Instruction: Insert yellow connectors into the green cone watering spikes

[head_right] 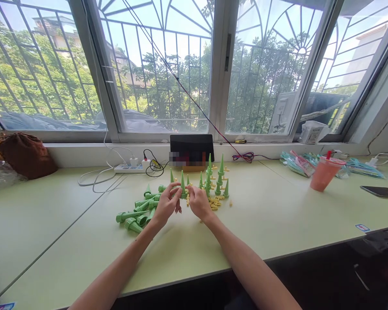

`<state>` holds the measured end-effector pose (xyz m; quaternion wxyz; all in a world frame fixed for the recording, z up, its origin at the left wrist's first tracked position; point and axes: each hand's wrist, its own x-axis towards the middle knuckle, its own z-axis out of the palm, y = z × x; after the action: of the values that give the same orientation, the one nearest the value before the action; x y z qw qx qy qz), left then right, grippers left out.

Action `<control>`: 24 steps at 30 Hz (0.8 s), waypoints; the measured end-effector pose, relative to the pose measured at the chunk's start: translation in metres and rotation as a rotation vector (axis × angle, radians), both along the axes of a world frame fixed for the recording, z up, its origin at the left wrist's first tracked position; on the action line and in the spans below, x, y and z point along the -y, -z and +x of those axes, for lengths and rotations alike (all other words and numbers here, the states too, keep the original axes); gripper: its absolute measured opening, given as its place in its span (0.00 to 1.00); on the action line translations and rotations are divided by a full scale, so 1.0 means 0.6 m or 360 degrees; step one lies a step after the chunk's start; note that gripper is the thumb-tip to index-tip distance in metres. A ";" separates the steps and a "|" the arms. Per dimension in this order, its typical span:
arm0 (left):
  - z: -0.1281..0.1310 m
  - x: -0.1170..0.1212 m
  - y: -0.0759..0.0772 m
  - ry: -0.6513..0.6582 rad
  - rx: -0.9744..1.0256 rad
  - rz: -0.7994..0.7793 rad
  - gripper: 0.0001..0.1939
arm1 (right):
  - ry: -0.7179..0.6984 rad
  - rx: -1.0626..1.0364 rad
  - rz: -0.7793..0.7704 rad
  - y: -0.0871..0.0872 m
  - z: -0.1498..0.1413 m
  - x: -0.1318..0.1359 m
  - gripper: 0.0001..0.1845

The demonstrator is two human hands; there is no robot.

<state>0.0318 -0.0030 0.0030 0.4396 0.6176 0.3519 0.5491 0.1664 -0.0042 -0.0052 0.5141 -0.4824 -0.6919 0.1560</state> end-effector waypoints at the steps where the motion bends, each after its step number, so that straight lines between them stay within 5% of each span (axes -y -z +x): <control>1: 0.000 -0.002 0.001 -0.0085 0.0000 0.0019 0.18 | 0.0017 0.0003 0.0010 0.000 0.000 0.000 0.24; 7: -0.012 -0.012 0.005 -0.0421 -0.0028 -0.0123 0.20 | -0.0039 0.0031 0.0043 0.000 -0.001 0.002 0.23; 15: -0.008 -0.013 0.011 -0.0101 -0.0102 -0.0453 0.29 | -0.0113 0.0078 0.0040 0.002 0.000 0.001 0.22; 24: -0.013 -0.007 0.005 0.0082 -0.0021 -0.0557 0.31 | -0.0160 0.0014 0.0027 0.000 0.001 0.001 0.22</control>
<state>0.0240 0.0010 0.0001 0.5518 0.5442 0.4290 0.4639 0.1667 -0.0050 -0.0055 0.5066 -0.4434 -0.7188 0.1736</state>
